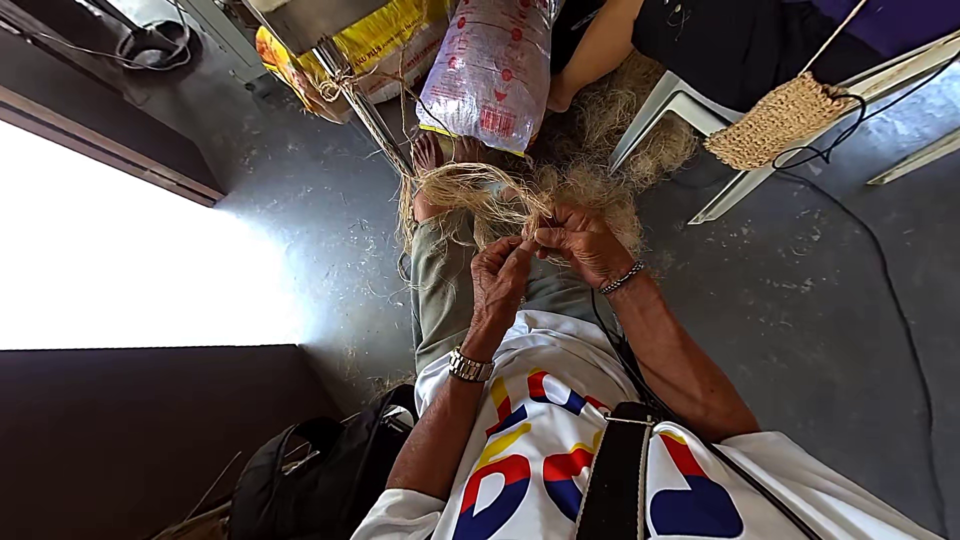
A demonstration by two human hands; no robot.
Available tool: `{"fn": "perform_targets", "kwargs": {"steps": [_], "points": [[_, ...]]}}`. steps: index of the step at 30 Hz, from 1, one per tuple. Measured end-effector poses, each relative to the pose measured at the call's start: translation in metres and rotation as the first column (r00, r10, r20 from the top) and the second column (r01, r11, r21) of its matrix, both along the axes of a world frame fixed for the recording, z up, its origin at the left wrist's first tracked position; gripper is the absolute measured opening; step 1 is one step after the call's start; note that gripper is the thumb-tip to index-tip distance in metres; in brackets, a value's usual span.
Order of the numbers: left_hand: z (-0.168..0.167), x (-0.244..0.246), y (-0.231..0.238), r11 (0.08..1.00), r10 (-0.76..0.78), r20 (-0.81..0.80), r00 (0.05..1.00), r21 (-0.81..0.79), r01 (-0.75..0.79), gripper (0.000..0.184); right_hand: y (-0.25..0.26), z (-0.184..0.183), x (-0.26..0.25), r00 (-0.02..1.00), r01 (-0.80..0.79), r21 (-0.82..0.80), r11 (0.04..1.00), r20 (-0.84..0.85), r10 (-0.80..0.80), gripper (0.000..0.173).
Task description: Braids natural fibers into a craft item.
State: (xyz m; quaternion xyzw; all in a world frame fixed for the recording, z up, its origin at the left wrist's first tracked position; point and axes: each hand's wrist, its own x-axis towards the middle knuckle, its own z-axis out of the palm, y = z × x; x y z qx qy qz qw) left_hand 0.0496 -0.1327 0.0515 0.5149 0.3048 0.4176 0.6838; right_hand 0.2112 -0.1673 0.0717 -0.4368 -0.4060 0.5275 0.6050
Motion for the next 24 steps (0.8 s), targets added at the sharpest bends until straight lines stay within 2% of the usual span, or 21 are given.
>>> {"fn": "perform_targets", "kwargs": {"steps": [4,6,7,9,11,12,14,19,22,24], "points": [[0.003,0.005,-0.003,0.998,0.025,-0.056,0.998,0.058,-0.022,0.014,0.001,-0.002,-0.002,0.998,0.047,-0.026,0.999,-0.043,-0.048,0.011],[0.004,0.002,-0.005,0.971,0.125,-0.178,0.976,0.224,-0.083,0.012,0.004,-0.002,-0.001,0.993,0.044,-0.03,0.999,-0.108,-0.047,0.012],[0.004,-0.001,-0.006,0.93,0.21,-0.221,0.952,0.347,-0.125,0.012,0.005,-0.002,0.0,0.991,0.043,-0.033,0.999,-0.122,-0.046,0.012],[0.0,-0.006,-0.006,0.802,0.364,-0.187,0.913,0.561,-0.205,0.014,0.001,0.003,0.0,0.993,0.045,-0.068,0.997,-0.108,-0.052,0.015],[0.001,-0.01,-0.002,0.696,0.439,-0.134,0.889,0.676,-0.241,0.017,-0.002,0.007,0.0,0.991,0.035,-0.088,0.996,-0.123,-0.046,0.017],[0.002,-0.011,0.0,0.673,0.442,-0.128,0.888,0.701,-0.234,0.019,-0.002,0.008,-0.001,0.99,0.022,-0.085,0.996,-0.137,-0.034,0.017],[0.005,-0.011,0.004,0.69,0.395,-0.139,0.908,0.698,-0.194,0.024,0.0,0.009,-0.001,0.988,-0.017,-0.068,0.998,-0.157,0.006,0.019],[0.0,-0.003,0.008,0.842,0.181,-0.104,0.978,0.531,-0.099,0.028,-0.003,0.016,-0.002,0.974,-0.15,-0.063,0.987,-0.181,0.137,0.026],[0.0,-0.009,0.012,0.83,0.114,-0.145,0.983,0.558,-0.014,0.023,-0.003,0.016,0.0,0.936,-0.269,-0.052,0.962,-0.252,0.248,0.024],[0.001,-0.013,0.016,0.803,0.139,-0.149,0.979,0.596,-0.024,0.019,-0.004,0.018,0.002,0.929,-0.286,-0.079,0.955,-0.266,0.257,0.022]]}}
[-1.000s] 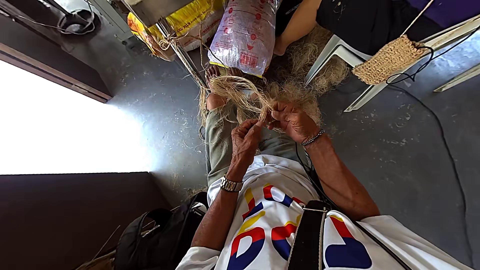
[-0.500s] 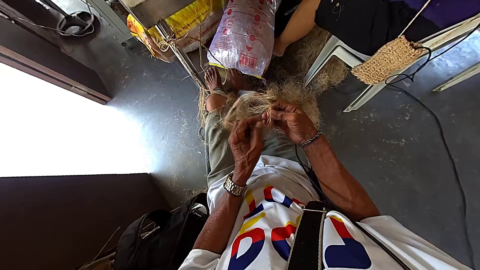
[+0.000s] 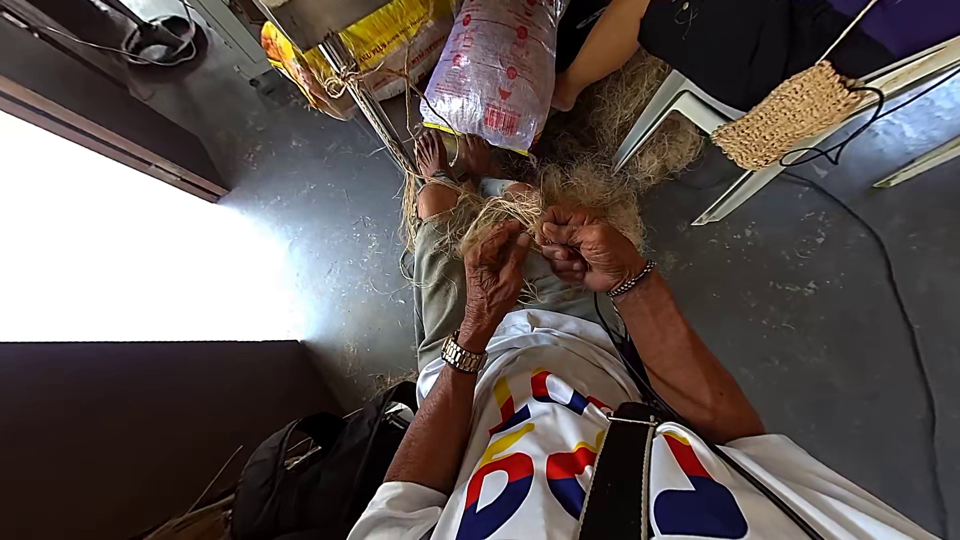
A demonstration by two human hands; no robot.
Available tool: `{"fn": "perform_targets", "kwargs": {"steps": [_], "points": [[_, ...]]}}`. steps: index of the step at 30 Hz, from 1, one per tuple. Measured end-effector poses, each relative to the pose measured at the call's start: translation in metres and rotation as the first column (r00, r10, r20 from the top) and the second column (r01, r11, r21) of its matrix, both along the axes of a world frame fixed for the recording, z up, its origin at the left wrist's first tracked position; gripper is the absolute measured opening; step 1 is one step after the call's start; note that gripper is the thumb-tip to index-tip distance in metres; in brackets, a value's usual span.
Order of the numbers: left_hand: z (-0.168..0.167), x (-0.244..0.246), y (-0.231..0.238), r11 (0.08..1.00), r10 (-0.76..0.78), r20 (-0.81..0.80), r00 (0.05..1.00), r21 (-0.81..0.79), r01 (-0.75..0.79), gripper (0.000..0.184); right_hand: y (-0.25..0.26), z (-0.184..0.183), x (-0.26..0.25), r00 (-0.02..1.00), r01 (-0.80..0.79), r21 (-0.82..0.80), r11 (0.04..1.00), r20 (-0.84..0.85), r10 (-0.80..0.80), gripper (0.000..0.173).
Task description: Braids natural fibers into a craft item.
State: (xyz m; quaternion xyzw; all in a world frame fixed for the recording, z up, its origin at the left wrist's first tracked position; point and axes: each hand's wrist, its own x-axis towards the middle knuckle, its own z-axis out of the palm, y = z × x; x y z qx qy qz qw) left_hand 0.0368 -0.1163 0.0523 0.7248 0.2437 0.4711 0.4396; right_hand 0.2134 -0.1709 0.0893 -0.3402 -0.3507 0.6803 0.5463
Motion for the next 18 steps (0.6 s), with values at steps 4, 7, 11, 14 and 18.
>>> {"fn": "perform_targets", "kwargs": {"steps": [4,7,11,14,18], "points": [[0.009,-0.01,0.008,0.993,0.056,-0.081,0.995,0.107,-0.048,0.013,0.0,0.001,0.0,0.994,0.088,-0.065,0.994,0.063,-0.084,0.021],[0.013,-0.018,0.011,0.979,0.095,-0.194,0.976,0.193,-0.057,0.013,0.0,0.001,-0.003,0.987,0.132,-0.067,0.989,0.097,-0.125,0.02],[0.016,-0.028,0.016,0.981,0.091,-0.326,0.941,0.194,-0.027,0.011,-0.003,-0.001,-0.002,0.978,0.189,-0.06,0.98,0.103,-0.182,0.019],[0.021,-0.039,0.018,0.995,0.063,-0.339,0.939,0.091,-0.034,0.031,-0.003,-0.001,0.002,0.972,0.213,-0.053,0.976,0.113,-0.206,0.019],[0.026,-0.037,0.026,0.997,0.025,-0.192,0.981,-0.071,-0.039,0.039,0.0,0.0,0.002,0.964,0.216,-0.016,0.976,0.159,-0.211,0.02]]}}
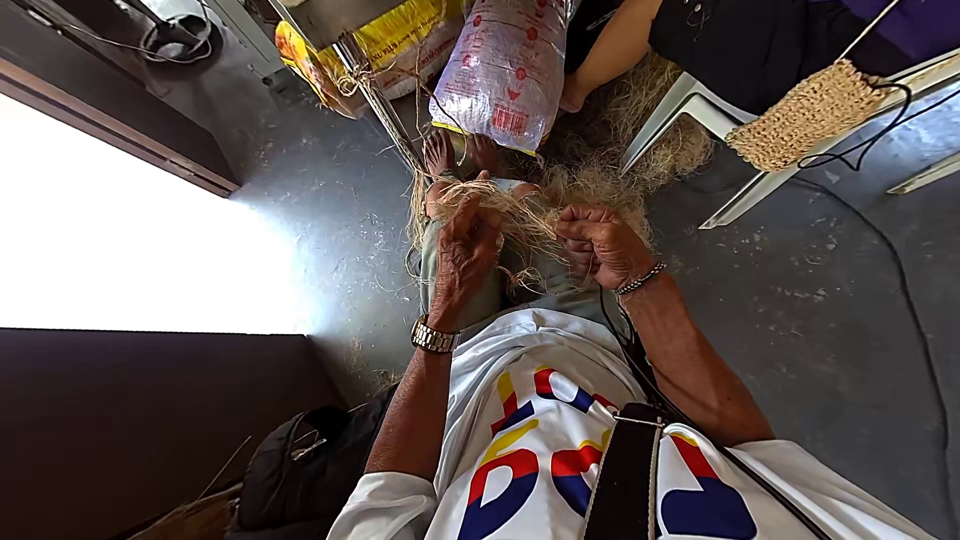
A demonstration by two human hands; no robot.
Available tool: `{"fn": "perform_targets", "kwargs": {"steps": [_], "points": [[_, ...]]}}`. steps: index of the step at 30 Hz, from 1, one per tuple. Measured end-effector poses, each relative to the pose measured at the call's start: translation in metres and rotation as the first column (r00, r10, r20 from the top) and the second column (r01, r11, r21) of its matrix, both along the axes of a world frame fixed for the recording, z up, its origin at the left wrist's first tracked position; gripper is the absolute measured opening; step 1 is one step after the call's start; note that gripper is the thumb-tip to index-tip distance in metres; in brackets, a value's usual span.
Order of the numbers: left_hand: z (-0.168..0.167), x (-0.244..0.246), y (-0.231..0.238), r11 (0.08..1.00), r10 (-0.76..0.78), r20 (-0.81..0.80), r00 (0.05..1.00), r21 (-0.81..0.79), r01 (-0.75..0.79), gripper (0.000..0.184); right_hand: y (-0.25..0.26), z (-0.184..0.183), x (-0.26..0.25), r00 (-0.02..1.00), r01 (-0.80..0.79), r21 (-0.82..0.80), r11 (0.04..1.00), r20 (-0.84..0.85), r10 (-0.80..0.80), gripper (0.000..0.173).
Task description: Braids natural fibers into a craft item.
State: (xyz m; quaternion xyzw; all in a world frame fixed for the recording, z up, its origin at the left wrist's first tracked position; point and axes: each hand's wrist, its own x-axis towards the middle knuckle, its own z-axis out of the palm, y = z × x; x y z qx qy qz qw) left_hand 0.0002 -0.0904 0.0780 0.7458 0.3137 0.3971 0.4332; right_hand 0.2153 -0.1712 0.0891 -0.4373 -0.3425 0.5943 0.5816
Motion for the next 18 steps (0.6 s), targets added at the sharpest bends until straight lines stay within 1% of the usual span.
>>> {"fn": "perform_targets", "kwargs": {"steps": [2,3,5,7,9,11,12,13,15,16,18], "points": [[0.002,0.008,0.009,0.989,0.012,0.187,0.982,-0.148,0.016,0.038,-0.001,-0.001,-0.003,0.999,0.028,0.019,0.999,0.029,-0.029,0.02],[0.001,0.011,0.014,0.976,0.034,0.29,0.957,-0.215,0.03,0.04,-0.002,-0.001,-0.004,0.998,0.041,0.026,0.999,0.042,-0.042,0.019],[0.002,0.015,0.019,0.959,0.093,0.414,0.905,-0.281,0.03,0.039,0.0,-0.003,-0.005,0.995,0.062,0.05,0.997,0.075,-0.066,0.018],[0.005,0.017,0.019,0.949,0.144,0.509,0.848,-0.315,0.028,0.036,0.003,-0.006,-0.007,0.988,0.07,0.112,0.991,0.127,-0.084,0.017],[0.01,0.019,0.018,0.925,0.203,0.578,0.79,-0.378,0.039,0.028,0.002,-0.01,-0.01,0.97,0.068,0.191,0.979,0.219,-0.11,0.015],[0.013,0.019,0.017,0.883,0.254,0.612,0.749,-0.463,0.079,0.021,0.0,-0.011,-0.013,0.929,0.074,0.261,0.962,0.332,-0.162,0.014],[0.013,0.019,0.015,0.861,0.278,0.63,0.725,-0.498,0.103,0.021,0.0,-0.011,-0.014,0.9,0.07,0.303,0.95,0.392,-0.191,0.013],[0.012,0.017,0.012,0.852,0.278,0.647,0.71,-0.508,0.129,0.023,-0.001,-0.011,-0.014,0.865,0.053,0.348,0.936,0.452,-0.218,0.013],[0.01,0.009,0.004,0.867,0.173,0.677,0.715,-0.45,0.216,0.025,0.0,-0.009,-0.014,0.807,-0.007,0.413,0.911,0.539,-0.239,0.012],[0.008,0.005,0.003,0.873,0.095,0.698,0.709,-0.401,0.279,0.026,0.0,-0.009,-0.014,0.803,-0.032,0.421,0.906,0.551,-0.228,0.012],[0.003,0.004,0.008,0.867,0.023,0.749,0.662,-0.345,0.36,0.021,0.002,-0.01,-0.015,0.826,-0.054,0.414,0.909,0.53,-0.193,0.011]]}}
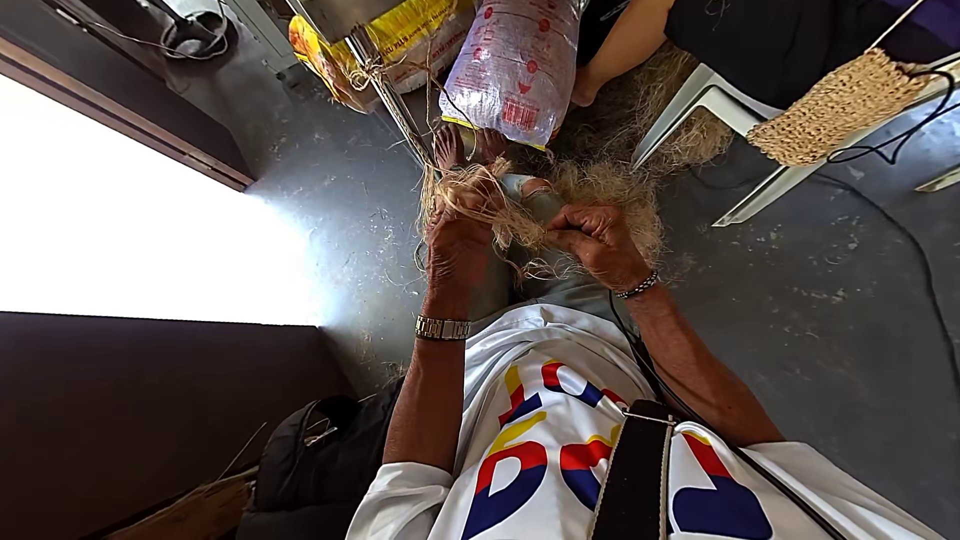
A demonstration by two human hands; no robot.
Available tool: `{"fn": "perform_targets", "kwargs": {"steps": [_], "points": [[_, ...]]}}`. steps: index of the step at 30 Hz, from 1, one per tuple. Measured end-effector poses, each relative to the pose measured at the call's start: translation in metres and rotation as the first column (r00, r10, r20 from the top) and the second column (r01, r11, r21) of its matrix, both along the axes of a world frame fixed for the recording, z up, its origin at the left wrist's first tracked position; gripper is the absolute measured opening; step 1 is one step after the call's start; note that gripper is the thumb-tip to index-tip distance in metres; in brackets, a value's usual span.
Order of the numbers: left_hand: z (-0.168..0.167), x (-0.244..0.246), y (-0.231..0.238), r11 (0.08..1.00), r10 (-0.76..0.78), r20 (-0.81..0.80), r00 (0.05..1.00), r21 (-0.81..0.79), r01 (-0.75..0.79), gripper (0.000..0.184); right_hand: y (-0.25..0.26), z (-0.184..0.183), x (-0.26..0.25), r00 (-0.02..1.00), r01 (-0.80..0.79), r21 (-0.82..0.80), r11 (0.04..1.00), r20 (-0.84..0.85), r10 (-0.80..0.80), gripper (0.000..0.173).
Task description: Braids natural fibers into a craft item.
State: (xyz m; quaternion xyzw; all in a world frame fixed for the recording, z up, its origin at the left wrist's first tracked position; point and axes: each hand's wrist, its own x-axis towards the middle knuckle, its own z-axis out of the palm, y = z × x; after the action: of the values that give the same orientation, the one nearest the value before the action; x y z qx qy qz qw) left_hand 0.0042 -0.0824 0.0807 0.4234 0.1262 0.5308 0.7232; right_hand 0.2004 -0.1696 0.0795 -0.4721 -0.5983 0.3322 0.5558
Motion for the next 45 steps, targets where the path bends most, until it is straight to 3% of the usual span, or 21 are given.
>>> {"fn": "perform_targets", "kwargs": {"steps": [6,12,22,25,28,33,38,45], "points": [[-0.002,-0.009,0.006,0.997,-0.072,0.062,0.995,0.006,0.072,0.04,0.003,-0.003,0.001,0.993,-0.083,-0.037,0.996,-0.085,0.08,0.014],[-0.002,-0.016,0.029,1.0,-0.018,0.198,0.98,0.023,0.014,0.034,0.002,-0.006,0.008,0.994,-0.053,-0.063,0.997,-0.102,0.046,0.015],[0.003,-0.022,0.034,0.996,0.064,0.199,0.978,0.043,-0.074,0.027,0.007,-0.021,0.012,0.985,0.168,0.063,0.984,0.021,-0.17,0.014],[-0.002,-0.027,0.037,0.997,0.068,0.242,0.968,0.029,-0.077,0.037,0.003,-0.021,0.014,0.974,0.218,0.079,0.973,0.053,-0.222,0.015],[-0.005,-0.037,0.032,1.0,-0.024,0.298,0.954,0.024,0.017,0.05,0.004,-0.023,0.018,0.941,0.267,0.114,0.957,0.185,-0.285,0.015],[-0.009,-0.053,0.028,0.996,-0.089,0.26,0.962,-0.004,0.093,0.049,0.009,-0.03,0.026,0.819,0.379,0.253,0.89,0.355,-0.45,0.018],[-0.011,-0.066,0.024,0.986,-0.129,0.099,0.987,-0.097,0.139,0.017,0.006,-0.029,0.035,0.732,0.451,0.292,0.843,0.419,-0.537,0.018],[-0.013,-0.079,0.02,0.985,-0.164,-0.06,0.985,-0.068,0.16,0.018,0.007,-0.031,0.041,0.678,0.473,0.363,0.803,0.431,-0.595,0.017]]}}
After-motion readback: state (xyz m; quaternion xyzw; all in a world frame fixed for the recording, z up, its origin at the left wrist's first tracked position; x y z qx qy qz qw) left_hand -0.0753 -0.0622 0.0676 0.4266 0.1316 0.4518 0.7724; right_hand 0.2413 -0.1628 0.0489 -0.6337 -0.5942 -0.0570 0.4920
